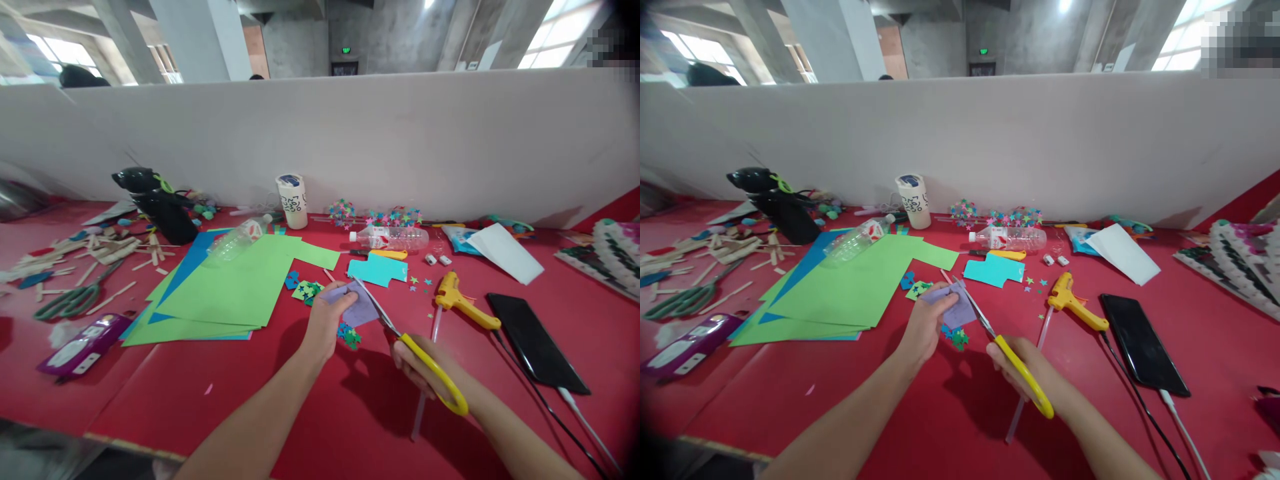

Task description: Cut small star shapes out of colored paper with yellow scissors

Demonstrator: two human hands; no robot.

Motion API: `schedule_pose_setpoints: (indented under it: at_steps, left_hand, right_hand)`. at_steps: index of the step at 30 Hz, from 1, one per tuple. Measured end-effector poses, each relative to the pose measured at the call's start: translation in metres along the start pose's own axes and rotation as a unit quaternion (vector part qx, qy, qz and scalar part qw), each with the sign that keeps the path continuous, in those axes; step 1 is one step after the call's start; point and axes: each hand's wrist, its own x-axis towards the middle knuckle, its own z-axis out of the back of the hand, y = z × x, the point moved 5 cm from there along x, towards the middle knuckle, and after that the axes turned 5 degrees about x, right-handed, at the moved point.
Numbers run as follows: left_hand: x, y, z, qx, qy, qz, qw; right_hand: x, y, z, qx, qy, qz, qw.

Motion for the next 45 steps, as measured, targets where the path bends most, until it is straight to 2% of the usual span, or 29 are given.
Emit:
schedule_pose_setpoints:
  at_steps: [8, 17, 24, 39, 45]
  left_hand:
    - [0.002, -0.003, 0.004, 0.034, 0.0, -0.007, 0.999]
    - [0.001, -0.001, 0.001, 0.009, 0.0, -0.002, 1.0]
    - [0.001, -0.001, 0.002, 0.017, -0.004, -0.003, 1.0]
    - [0.004, 0.001, 0.005, -0.006, -0.013, -0.001, 1.0]
    - [0.003, 0.0, -0.007, -0.079, 0.049, 0.053, 0.994]
  right_hand:
    - [-0.007, 0.012, 0.002, -0.035, 0.002, -0.022, 0.999]
    - [0.0, -0.001, -0.007, 0.023, -0.002, -0.007, 1.0]
    - [0.0, 0.002, -0.008, 0.018, -0.019, -0.017, 1.0]
    - [0.0, 0.012, -0.006, -0.016, -0.02, 0.011, 1.0]
    - [0.001, 0.008, -0.002, 0.023, -0.057, -0.013, 0.998]
